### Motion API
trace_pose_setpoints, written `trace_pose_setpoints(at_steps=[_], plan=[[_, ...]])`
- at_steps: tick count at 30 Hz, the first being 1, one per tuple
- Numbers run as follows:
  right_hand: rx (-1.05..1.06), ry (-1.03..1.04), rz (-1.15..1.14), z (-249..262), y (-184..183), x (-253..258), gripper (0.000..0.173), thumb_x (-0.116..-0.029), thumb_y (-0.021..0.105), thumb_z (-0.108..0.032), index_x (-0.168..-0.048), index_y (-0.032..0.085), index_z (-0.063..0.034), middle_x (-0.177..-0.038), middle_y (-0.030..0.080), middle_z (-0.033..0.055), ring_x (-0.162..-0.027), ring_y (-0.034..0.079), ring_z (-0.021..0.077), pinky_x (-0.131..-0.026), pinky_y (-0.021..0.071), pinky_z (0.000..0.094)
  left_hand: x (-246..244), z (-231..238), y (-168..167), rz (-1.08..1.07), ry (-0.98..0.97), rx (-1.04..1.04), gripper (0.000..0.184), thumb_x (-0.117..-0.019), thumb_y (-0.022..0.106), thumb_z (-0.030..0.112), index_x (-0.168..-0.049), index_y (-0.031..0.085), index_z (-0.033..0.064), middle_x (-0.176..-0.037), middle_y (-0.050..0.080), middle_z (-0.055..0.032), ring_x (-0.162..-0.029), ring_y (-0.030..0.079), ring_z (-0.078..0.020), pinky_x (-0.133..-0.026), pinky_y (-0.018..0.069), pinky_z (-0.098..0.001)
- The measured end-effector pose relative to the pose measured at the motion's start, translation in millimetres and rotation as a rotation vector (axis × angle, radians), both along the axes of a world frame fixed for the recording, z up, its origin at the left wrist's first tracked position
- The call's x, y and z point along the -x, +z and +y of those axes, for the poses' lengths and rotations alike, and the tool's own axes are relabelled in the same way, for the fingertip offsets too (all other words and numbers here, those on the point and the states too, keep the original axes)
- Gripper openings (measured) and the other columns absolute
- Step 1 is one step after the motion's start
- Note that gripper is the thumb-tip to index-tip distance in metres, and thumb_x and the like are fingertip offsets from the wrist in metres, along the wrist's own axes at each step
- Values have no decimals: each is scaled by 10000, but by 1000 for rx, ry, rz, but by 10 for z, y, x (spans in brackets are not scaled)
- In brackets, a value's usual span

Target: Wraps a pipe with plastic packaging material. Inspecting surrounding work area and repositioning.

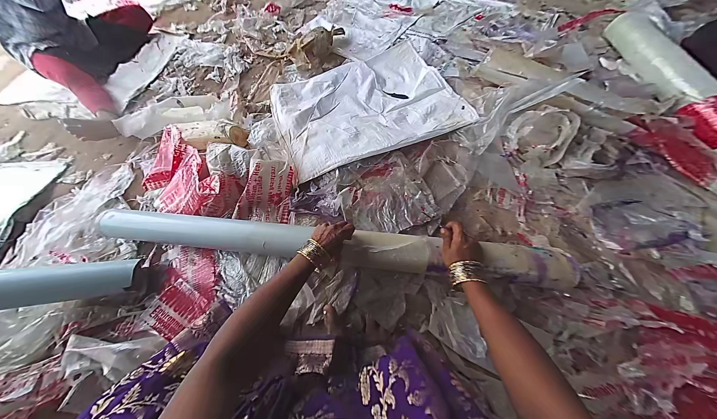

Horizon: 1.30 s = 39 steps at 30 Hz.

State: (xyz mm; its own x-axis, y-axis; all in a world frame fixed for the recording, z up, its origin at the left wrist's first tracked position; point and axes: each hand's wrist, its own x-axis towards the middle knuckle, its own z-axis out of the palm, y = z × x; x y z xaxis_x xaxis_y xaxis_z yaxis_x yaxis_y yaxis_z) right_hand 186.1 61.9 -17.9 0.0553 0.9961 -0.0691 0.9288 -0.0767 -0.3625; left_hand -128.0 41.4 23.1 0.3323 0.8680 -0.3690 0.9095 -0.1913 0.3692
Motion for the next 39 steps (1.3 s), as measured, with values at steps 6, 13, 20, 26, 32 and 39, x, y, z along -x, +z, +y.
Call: trace_pose_setpoints(at_steps=[6, 13, 20, 26, 32, 39], plan=[[-73, 0, 30, -67, -42, -13, 345, -1087, 445, -184, -1263, 605, 66, -1051, 714, 311, -1014, 699, 500, -930, 491, 650, 362, 197, 65, -293, 4, 110, 275, -1038, 582, 138, -1227, 694, -27, -1272, 688, -211, -1230, 640, -353, -1112, 434, -541], [-205, 32, 147, -174, -62, -37, 360, -1078, 407, -86, -1268, 639, 113, -1173, 701, 310, -1128, 672, 484, -1038, 463, 609, 729, 40, -230, -420, 27, 177, 385, -961, 618, 13, -1343, 664, 28, -1413, 628, -181, -1350, 572, -306, -1165, 390, -498], [-621, 574, 61, -639, -36, 656, 336, -950, 463, -97, -1026, 787, -51, -843, 730, 178, -764, 703, 393, -801, 517, 583, 778, 68, -395, -357, 118, -56, 266, -1005, 571, 60, -1206, 742, 22, -1307, 697, -167, -1294, 616, -315, -1171, 394, -487], [-567, 739, -69, -687, 73, 1241, 304, -838, 566, 22, -1069, 765, 10, -797, 711, 192, -670, 696, 377, -647, 551, 505, 833, -144, -397, 52, 274, -76, 467, -1118, 341, 368, -1350, 668, 129, -1392, 656, -119, -1368, 554, -311, -1188, 305, -558], [-585, 742, -207, -620, 105, 1614, 184, -946, 644, -209, -956, 795, -104, -729, 680, 134, -652, 667, 345, -631, 496, 498, 824, -94, -344, 59, 279, -28, 489, -1121, 310, 363, -1363, 658, 118, -1408, 646, -124, -1364, 557, -321, -1167, 336, -551], [-512, 729, -218, -574, 223, 1916, 156, -823, 682, 73, -907, 774, -21, -872, 737, 163, -836, 718, 401, -923, 456, 699, 837, -39, -293, 43, 292, 5, 533, -1118, 288, 379, -1303, 673, 61, -1356, 665, -171, -1336, 573, -348, -1157, 342, -552]])
